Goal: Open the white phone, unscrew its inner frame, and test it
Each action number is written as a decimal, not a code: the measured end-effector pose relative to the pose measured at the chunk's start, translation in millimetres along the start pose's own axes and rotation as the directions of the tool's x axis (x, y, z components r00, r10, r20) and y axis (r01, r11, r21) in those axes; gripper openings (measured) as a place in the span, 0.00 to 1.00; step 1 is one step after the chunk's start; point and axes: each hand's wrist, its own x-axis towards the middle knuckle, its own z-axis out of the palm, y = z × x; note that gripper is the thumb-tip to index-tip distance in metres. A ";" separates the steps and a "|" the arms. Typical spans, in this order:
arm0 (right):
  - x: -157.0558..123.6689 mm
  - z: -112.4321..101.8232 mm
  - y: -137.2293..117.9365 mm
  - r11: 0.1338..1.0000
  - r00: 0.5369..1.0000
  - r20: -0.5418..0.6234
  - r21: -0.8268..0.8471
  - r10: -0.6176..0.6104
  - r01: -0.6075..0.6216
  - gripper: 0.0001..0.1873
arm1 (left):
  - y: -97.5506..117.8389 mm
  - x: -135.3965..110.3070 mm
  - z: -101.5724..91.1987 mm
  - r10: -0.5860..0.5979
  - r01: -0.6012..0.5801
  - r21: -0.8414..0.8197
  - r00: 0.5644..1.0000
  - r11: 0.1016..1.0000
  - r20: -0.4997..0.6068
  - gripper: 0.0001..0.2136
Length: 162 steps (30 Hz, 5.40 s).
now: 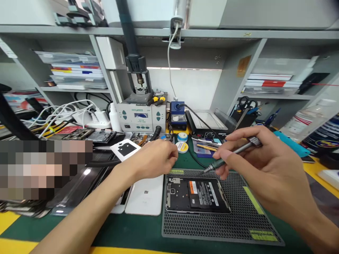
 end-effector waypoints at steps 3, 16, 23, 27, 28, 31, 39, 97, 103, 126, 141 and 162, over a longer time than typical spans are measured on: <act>-10.9 8.5 -0.5 0.997 0.986 0.157 0.035 0.063 -0.069 0.10 | 2.5 -3.7 0.0 0.034 -0.029 -0.056 0.996 0.998 0.084 0.08; -38.8 47.0 2.8 0.988 0.929 0.358 -0.078 -0.096 0.133 0.11 | 4.2 -9.4 -3.4 0.081 -0.073 -0.046 0.973 0.996 0.214 0.05; -40.9 44.9 3.9 0.978 0.904 0.410 -0.104 -0.122 0.179 0.11 | -1.5 -8.7 -0.3 0.090 -0.078 -0.068 0.975 0.995 0.204 0.06; -39.3 40.7 0.2 0.948 0.854 0.490 -0.150 -0.176 0.281 0.13 | -3.5 -8.2 0.7 0.096 -0.078 -0.089 0.972 0.993 0.216 0.07; -38.4 39.5 -1.9 0.935 0.837 0.516 -0.173 -0.183 0.310 0.13 | -3.8 -8.1 0.8 0.100 -0.081 -0.096 0.971 0.992 0.219 0.08; -35.8 36.9 -10.8 0.884 0.779 0.594 -0.235 -0.198 0.404 0.14 | -4.1 -8.1 1.0 0.115 -0.093 -0.108 0.968 0.990 0.222 0.07; -33.9 42.5 -39.4 0.738 0.657 0.729 -0.334 -0.193 0.587 0.11 | -3.3 -12.0 -1.6 0.136 -0.111 -0.120 0.962 0.987 0.235 0.08; -23.0 47.9 -51.0 0.593 0.656 0.754 -0.546 0.039 0.592 0.12 | -9.2 -13.9 1.0 0.145 -0.099 -0.175 0.952 0.980 0.271 0.05; -24.5 50.3 -53.5 0.541 0.710 0.699 -0.567 -0.083 0.621 0.05 | -8.3 -14.7 -1.6 0.147 -0.104 -0.166 0.951 0.981 0.273 0.04; -25.5 49.7 -41.9 0.677 0.771 0.634 -0.539 -0.067 0.502 0.06 | -6.2 -17.2 -5.4 0.173 -0.127 -0.184 0.948 0.975 0.266 0.05; -27.7 43.1 -21.7 0.974 0.877 0.479 -0.216 0.041 0.073 0.11 | -6.6 -18.1 -8.6 0.157 -0.095 -0.255 0.960 0.962 0.233 0.03; 14.1 1.8 18.5 0.967 0.952 0.236 0.118 0.193 -0.225 0.14 | 21.7 -10.7 12.4 -0.013 0.021 -0.391 1.000 0.920 0.024 0.09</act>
